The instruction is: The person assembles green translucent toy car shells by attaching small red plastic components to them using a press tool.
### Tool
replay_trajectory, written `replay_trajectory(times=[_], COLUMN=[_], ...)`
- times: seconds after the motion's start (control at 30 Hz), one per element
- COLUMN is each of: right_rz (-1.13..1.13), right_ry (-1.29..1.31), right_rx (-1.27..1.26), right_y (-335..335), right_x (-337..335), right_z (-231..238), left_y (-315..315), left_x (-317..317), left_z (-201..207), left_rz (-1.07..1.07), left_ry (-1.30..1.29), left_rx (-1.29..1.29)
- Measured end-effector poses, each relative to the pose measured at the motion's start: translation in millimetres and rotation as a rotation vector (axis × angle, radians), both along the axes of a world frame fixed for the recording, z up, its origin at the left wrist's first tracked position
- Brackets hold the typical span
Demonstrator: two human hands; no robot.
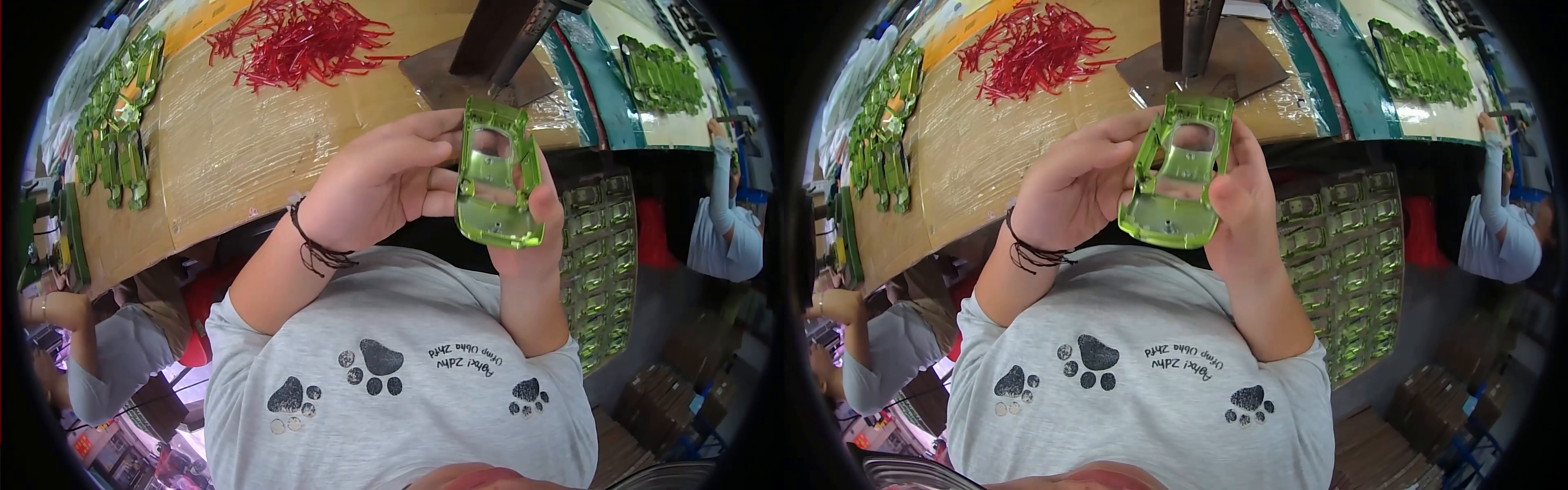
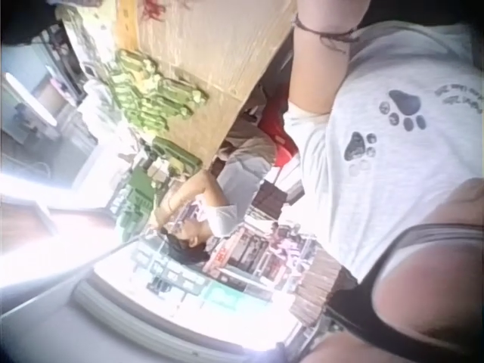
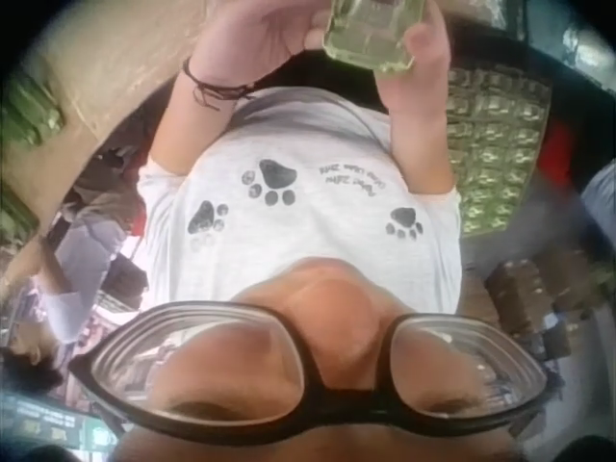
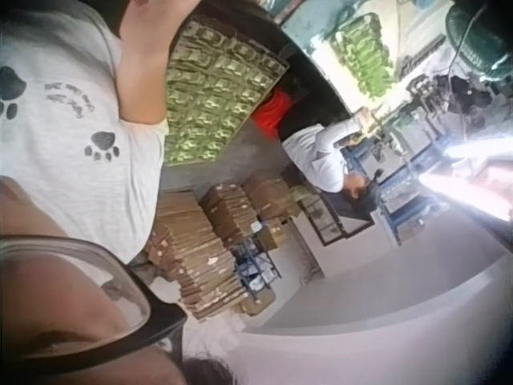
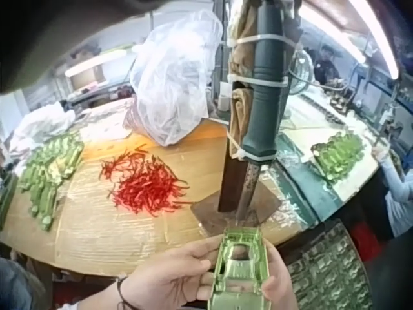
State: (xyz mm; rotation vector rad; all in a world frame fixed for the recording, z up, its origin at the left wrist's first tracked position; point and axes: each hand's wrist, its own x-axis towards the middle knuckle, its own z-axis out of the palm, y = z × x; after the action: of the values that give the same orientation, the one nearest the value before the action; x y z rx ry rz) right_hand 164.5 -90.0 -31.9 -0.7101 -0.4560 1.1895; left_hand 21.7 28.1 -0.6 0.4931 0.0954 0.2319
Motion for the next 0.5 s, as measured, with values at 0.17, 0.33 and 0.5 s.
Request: replay_trajectory(times=[0.17, 0.33, 0.5], right_rz=[0.014, 0.030, 0.032], right_ry=[0.043, 0.121, 0.147], right_rx=[0.062, 0.067, -0.056], right_y=[11, 5, 4], right_x=[8, 6, 2], right_z=[11, 25, 42], left_y=[0, -11, -15], left_x=[12, 14, 11], left_z=[9, 14, 22], left_rz=[0.122, 0.198, 0.231], left_ry=[0.101, 0.113, 0.168], left_rx=[0.201, 0.267, 0.276])
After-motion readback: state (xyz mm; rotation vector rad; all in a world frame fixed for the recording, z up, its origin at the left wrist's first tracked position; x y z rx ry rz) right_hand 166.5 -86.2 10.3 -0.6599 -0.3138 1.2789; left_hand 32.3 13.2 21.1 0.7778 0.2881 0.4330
